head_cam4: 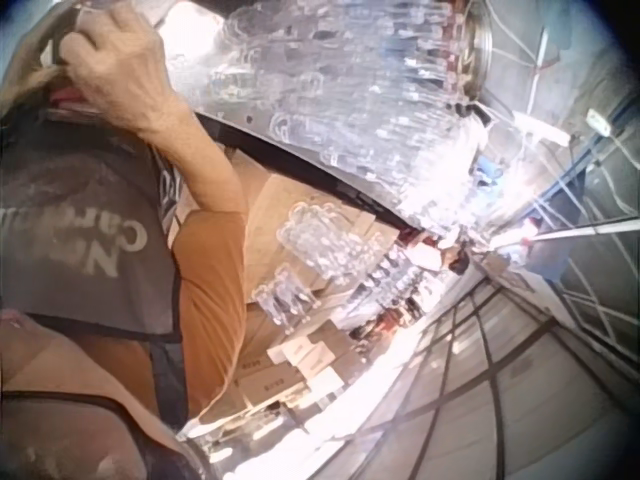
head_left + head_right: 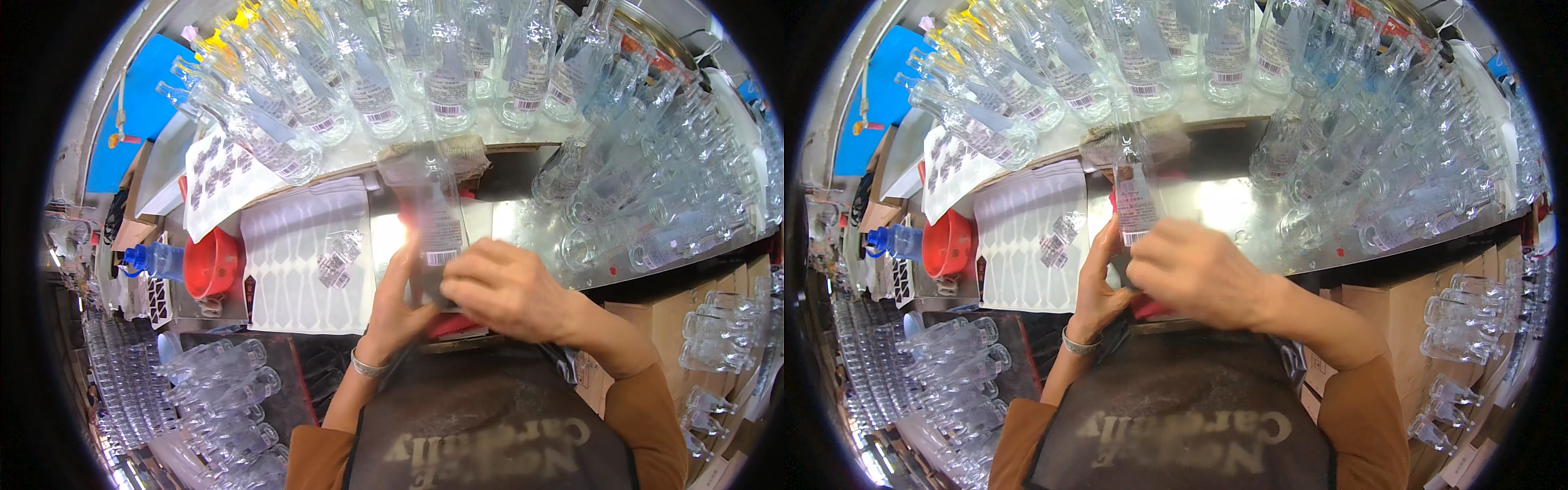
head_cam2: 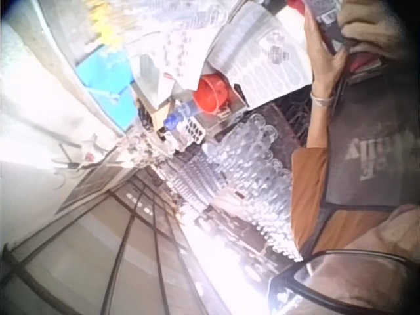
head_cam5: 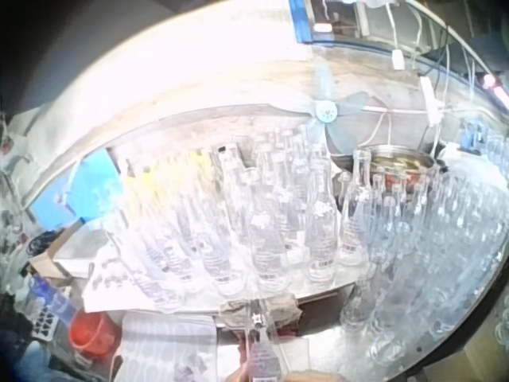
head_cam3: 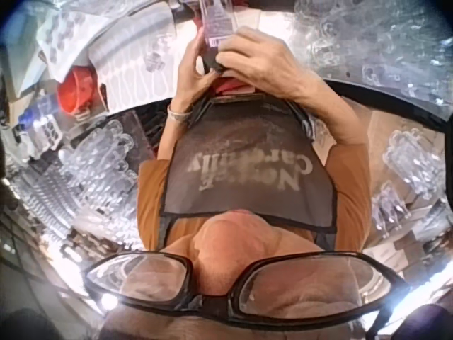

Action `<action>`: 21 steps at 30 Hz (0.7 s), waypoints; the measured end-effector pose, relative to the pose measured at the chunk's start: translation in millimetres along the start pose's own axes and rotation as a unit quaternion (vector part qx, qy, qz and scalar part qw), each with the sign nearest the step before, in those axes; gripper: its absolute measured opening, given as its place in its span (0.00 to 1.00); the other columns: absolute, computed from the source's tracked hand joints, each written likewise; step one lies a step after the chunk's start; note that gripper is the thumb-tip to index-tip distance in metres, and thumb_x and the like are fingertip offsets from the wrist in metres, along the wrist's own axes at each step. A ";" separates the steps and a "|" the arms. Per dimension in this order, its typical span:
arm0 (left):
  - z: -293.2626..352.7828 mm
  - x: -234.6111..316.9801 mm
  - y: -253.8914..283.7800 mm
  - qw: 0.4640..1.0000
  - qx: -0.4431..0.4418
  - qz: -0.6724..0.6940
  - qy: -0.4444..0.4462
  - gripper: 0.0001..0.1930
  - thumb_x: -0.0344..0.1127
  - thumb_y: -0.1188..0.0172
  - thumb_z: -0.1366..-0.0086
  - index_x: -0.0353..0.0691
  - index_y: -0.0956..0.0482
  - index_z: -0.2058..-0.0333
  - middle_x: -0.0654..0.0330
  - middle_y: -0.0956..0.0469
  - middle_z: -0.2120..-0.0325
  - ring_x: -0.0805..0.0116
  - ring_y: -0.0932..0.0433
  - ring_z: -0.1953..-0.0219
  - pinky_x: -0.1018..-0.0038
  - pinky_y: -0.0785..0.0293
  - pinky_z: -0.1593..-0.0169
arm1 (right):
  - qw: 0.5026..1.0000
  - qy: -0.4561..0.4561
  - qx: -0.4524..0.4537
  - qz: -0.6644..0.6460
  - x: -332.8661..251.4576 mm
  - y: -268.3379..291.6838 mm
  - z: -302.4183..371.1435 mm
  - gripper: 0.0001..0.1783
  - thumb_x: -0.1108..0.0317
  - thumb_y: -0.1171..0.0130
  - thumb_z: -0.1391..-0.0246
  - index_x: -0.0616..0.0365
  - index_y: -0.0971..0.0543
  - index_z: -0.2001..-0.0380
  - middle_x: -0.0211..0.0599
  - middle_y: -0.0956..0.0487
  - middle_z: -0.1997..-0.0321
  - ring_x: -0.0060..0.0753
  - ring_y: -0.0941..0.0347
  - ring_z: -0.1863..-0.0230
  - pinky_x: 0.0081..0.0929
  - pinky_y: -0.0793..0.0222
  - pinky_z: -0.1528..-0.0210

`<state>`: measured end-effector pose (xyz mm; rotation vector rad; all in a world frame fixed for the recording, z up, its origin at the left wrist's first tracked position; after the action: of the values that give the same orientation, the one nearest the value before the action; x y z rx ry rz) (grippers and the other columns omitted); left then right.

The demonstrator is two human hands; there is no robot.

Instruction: The person repeatedly picks clear plastic bottles, applies a label to each bottle using a small black tool, and places the labeled bottles into a cardboard box. The process is performed one bottle at a time in a repetitive sequence.

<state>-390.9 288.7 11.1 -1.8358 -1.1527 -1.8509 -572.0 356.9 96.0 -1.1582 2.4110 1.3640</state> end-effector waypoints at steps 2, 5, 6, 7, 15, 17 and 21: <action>3.4 4.3 2.5 0.999 -0.007 -0.041 -0.003 0.49 0.25 0.30 0.50 0.34 0.44 0.30 0.50 0.39 0.32 0.57 0.36 0.32 0.64 0.36 0.33 | 0.998 -0.038 -0.032 0.045 1.2 4.7 -10.6 0.12 0.77 0.35 0.54 0.56 0.19 0.63 0.37 0.20 0.66 0.43 0.22 0.64 0.33 0.24 0.61; -9.3 16.5 12.6 1.000 -0.002 -0.009 -0.019 0.46 0.27 0.30 0.47 0.34 0.43 0.30 0.49 0.40 0.31 0.57 0.36 0.32 0.62 0.36 0.33 | 0.976 -0.097 0.154 0.124 70.6 24.9 -46.6 0.12 0.75 0.40 0.43 0.58 0.20 0.55 0.40 0.19 0.64 0.37 0.21 0.62 0.32 0.25 0.55; -15.6 12.4 16.7 0.998 0.016 0.065 0.009 0.45 0.28 0.31 0.45 0.33 0.43 0.30 0.48 0.40 0.31 0.57 0.36 0.32 0.62 0.37 0.32 | 0.975 -0.150 0.166 0.014 76.1 27.0 -50.1 0.11 0.74 0.43 0.41 0.59 0.19 0.55 0.37 0.18 0.63 0.31 0.22 0.62 0.29 0.26 0.55; -24.7 8.6 19.9 0.989 0.033 0.140 0.034 0.43 0.29 0.31 0.42 0.33 0.43 0.30 0.48 0.39 0.31 0.57 0.36 0.33 0.62 0.37 0.32 | 0.960 -0.199 0.175 -0.094 78.7 29.3 -53.0 0.11 0.74 0.47 0.38 0.59 0.19 0.55 0.35 0.18 0.62 0.25 0.22 0.61 0.26 0.27 0.55; -73.8 19.2 -11.5 0.906 0.138 0.329 0.229 0.19 0.42 0.51 0.24 0.36 0.27 0.43 0.61 0.23 0.50 0.69 0.25 0.46 0.71 0.31 0.40 | 0.921 -0.349 0.104 -0.139 88.8 20.3 -62.2 0.32 0.42 0.40 0.47 0.64 0.18 0.56 0.56 0.17 0.60 0.52 0.19 0.55 0.41 0.26 0.51; -56.7 -17.2 -4.0 0.938 0.060 0.299 0.163 0.32 0.57 0.60 0.23 0.37 0.34 0.35 0.55 0.29 0.39 0.64 0.28 0.41 0.63 0.32 0.37 | 0.941 -0.307 0.075 -0.122 70.8 36.1 -60.6 0.34 0.40 0.38 0.49 0.66 0.18 0.58 0.60 0.17 0.63 0.56 0.19 0.57 0.43 0.25 0.53; -27.3 24.1 -22.1 0.990 0.016 0.142 -0.004 0.36 0.58 0.59 0.24 0.27 0.36 0.36 0.53 0.30 0.40 0.62 0.31 0.39 0.66 0.38 0.36 | 0.968 -0.218 0.065 -0.105 3.7 70.6 -22.2 0.27 0.46 0.37 0.50 0.61 0.19 0.63 0.53 0.19 0.74 0.58 0.20 0.66 0.47 0.26 0.61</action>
<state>-429.0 291.5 30.0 -1.8802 -0.8633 -1.6556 -617.3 358.2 154.6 -0.9305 1.9745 1.2198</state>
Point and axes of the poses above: each hand's wrist, its own z-axis away from the middle knuckle, its own y-axis out of the back of the hand, x = y × z, the point moved 3 cm from there along -z, towards the middle knuckle
